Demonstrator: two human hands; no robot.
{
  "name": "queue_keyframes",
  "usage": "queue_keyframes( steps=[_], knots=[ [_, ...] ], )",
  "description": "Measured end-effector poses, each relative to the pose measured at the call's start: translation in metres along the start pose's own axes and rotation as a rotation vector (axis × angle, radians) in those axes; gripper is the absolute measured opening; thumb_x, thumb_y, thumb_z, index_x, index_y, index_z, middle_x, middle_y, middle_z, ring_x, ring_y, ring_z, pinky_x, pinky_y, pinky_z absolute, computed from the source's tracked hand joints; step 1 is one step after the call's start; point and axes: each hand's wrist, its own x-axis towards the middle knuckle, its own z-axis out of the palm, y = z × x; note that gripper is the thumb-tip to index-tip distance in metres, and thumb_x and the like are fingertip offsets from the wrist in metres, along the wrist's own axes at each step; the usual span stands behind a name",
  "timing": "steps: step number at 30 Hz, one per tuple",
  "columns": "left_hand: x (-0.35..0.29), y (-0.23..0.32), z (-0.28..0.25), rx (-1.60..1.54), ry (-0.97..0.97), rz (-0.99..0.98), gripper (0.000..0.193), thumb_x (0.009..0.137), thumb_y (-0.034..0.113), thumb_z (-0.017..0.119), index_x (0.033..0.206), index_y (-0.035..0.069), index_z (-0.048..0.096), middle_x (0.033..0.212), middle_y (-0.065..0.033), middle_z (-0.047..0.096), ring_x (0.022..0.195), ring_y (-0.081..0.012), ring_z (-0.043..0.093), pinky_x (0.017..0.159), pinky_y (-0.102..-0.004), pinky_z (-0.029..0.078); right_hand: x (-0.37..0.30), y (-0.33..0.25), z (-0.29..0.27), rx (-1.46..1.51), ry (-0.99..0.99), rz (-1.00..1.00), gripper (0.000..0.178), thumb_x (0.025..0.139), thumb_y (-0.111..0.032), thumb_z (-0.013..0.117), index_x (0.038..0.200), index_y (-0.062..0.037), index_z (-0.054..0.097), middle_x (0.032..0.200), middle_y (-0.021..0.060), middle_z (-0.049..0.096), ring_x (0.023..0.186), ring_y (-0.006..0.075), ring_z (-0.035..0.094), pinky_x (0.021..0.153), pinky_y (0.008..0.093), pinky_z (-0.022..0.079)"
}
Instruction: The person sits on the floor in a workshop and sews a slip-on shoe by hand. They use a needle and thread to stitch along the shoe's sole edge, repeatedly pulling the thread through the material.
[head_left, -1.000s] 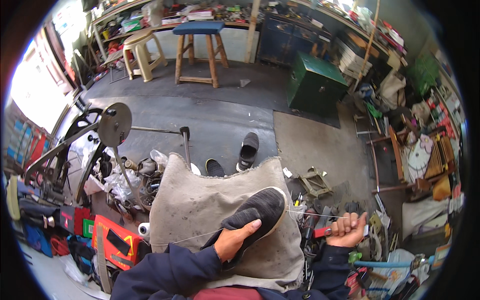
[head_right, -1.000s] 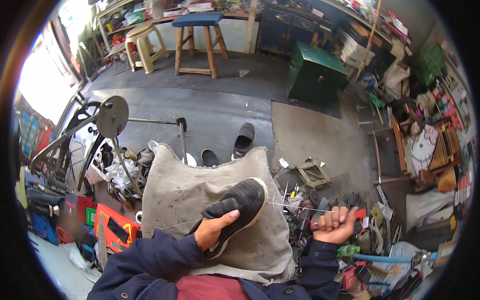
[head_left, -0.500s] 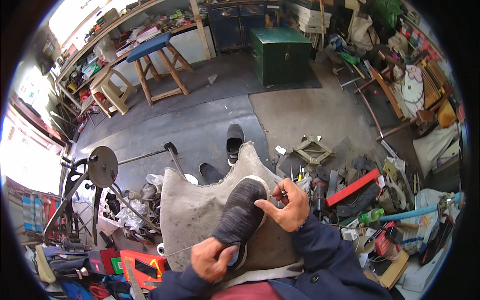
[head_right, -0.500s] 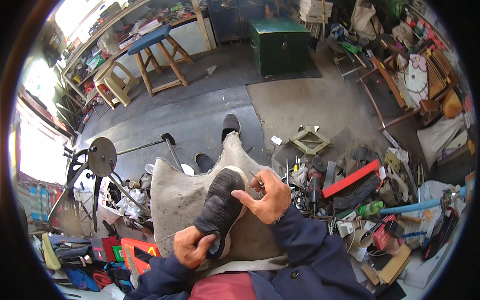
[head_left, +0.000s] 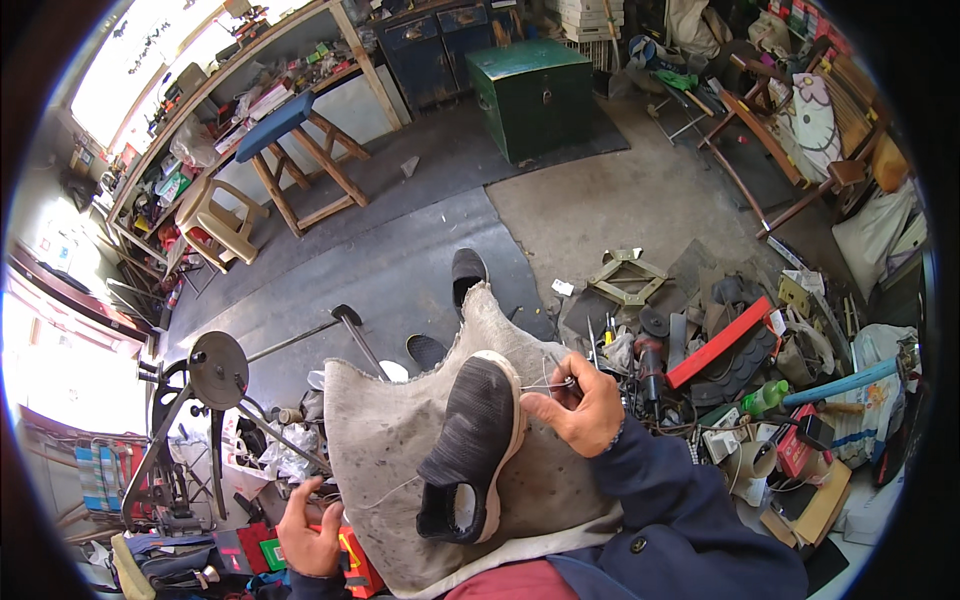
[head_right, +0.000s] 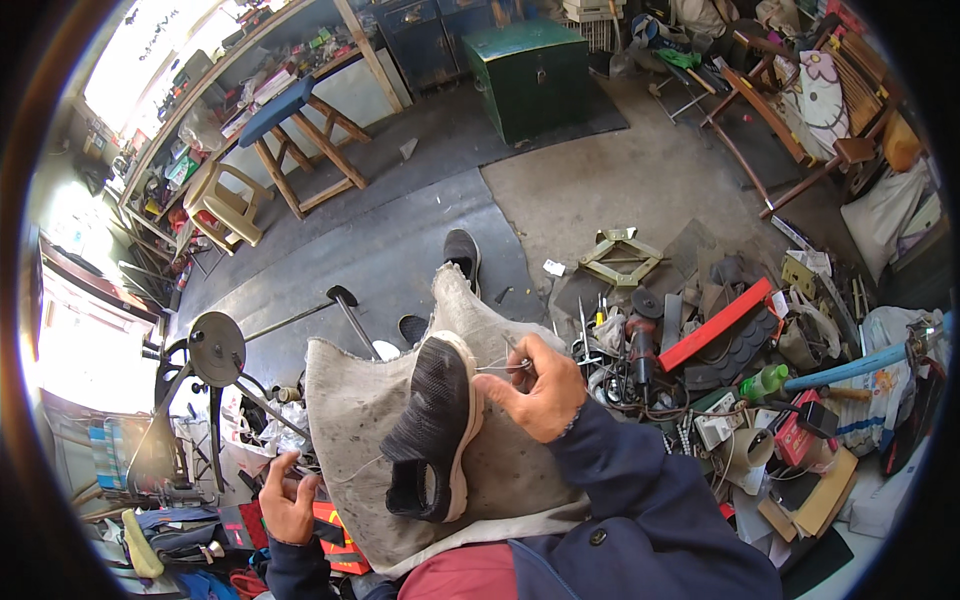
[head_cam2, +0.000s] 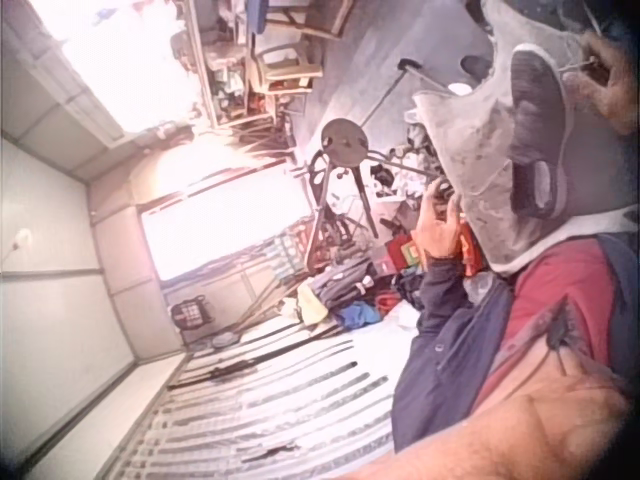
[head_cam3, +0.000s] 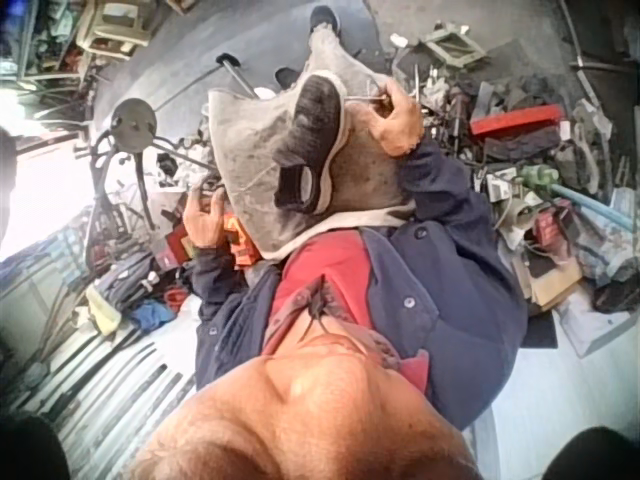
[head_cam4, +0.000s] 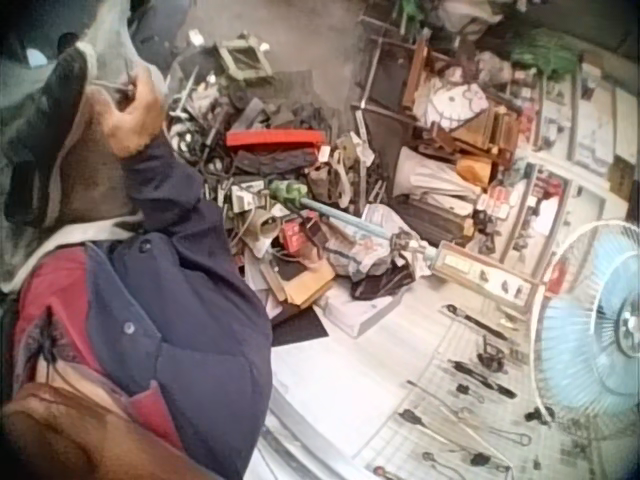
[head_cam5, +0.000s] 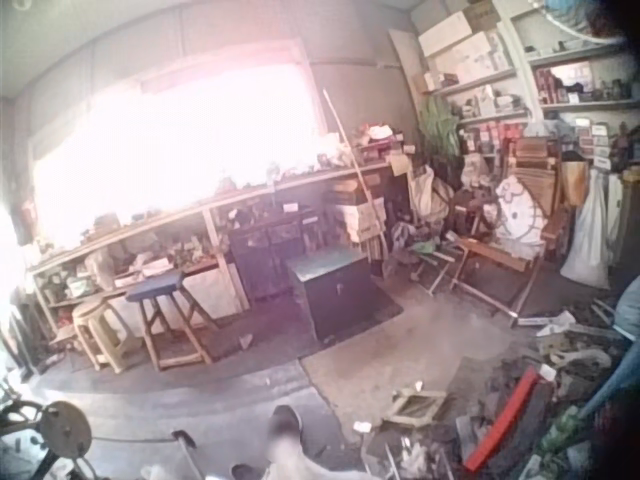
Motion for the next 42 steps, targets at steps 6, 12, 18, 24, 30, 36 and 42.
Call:
queue_keyframes(
  steps=[6, 12, 18, 24, 30, 36, 42],
  knots=[
    [0.033, 0.136, 0.063, -0.136, -0.125, 0.845, 0.029, 0.074, -0.004, 0.076, 0.100, 0.008, 0.078, 0.103, -0.0164, 0.071, 0.089, -0.0328, 0.068, 0.079, -0.0395, 0.055, -0.017, 0.007, -0.028, 0.729, -0.286, 0.376, 0.019, 0.100, -0.022, 0.068, 0.095, -0.0046, 0.061, 0.073, -0.0016, 0.058, 0.060, 0.0061, 0.045, 0.054, 0.0230, 0.036],
    [0.054, 0.191, 0.133, 0.027, -0.175, 1.051, 0.030, 0.073, 0.004, 0.079, 0.101, 0.016, 0.077, 0.112, -0.0096, 0.068, 0.107, -0.0350, 0.061, 0.092, -0.0445, 0.050, -0.042, -0.016, -0.027, 1.341, -0.528, 0.457, 0.055, 0.100, -0.018, 0.057, 0.153, -0.0089, 0.045, 0.081, 0.0005, 0.055, 0.059, 0.0045, 0.039, 0.053, 0.0201, 0.032],
    [0.063, 0.183, 0.144, -0.180, -0.140, 0.942, 0.021, 0.073, -0.001, 0.077, 0.092, 0.006, 0.071, 0.107, -0.0109, 0.069, 0.106, -0.0355, 0.060, 0.092, -0.0427, 0.049, -0.015, -0.016, -0.008, 0.571, -0.231, 0.187, 0.056, 0.099, -0.017, 0.063, 0.153, -0.0080, 0.050, 0.080, 0.0006, 0.059, 0.061, 0.0068, 0.049, 0.054, 0.0241, 0.040],
    [0.069, 0.182, 0.147, -0.210, -0.095, 0.861, 0.018, 0.077, 0.000, 0.075, 0.091, 0.005, 0.068, 0.105, -0.0106, 0.069, 0.100, -0.0348, 0.061, 0.087, -0.0424, 0.050, 0.008, -0.016, 0.005, -0.064, 0.038, -0.142, 0.015, 0.095, -0.015, 0.072, 0.090, -0.0009, 0.070, 0.065, -0.0038, 0.059, 0.058, 0.0064, 0.051, 0.055, 0.0281, 0.044],
    [0.072, 0.182, 0.149, -0.218, -0.074, 0.842, 0.017, 0.078, 0.000, 0.074, 0.092, 0.006, 0.067, 0.101, -0.0097, 0.069, 0.096, -0.0341, 0.061, 0.084, -0.0420, 0.051, 0.000, -0.013, -0.005, 0.388, -0.098, 0.158, 0.012, 0.093, -0.014, 0.071, 0.092, -0.0023, 0.069, 0.069, 0.0017, 0.062, 0.062, 0.0086, 0.053, 0.058, 0.0270, 0.043],
    [0.075, 0.179, 0.148, -0.251, -0.078, 0.811, 0.016, 0.080, 0.001, 0.074, 0.094, 0.005, 0.067, 0.101, -0.0100, 0.069, 0.096, -0.0346, 0.061, 0.085, -0.0415, 0.050, -0.037, 0.004, -0.030, 0.165, -0.360, -0.094, 0.015, 0.094, -0.015, 0.069, 0.088, -0.0014, 0.067, 0.087, 0.0085, 0.069, 0.080, 0.0156, 0.063, 0.074, 0.0297, 0.048],
    [0.062, 0.160, 0.129, -0.393, -0.213, 0.620, 0.030, 0.087, 0.011, 0.073, 0.115, 0.005, 0.067, 0.123, -0.0159, 0.068, 0.112, -0.0309, 0.062, 0.091, -0.0384, 0.050, -0.017, -0.004, -0.032, 0.930, -0.155, 0.024, 0.018, 0.103, -0.016, 0.056, 0.092, -0.0031, 0.060, 0.124, 0.0203, 0.067, 0.061, 0.0051, 0.043, 0.056, 0.0201, 0.037]
  ],
)
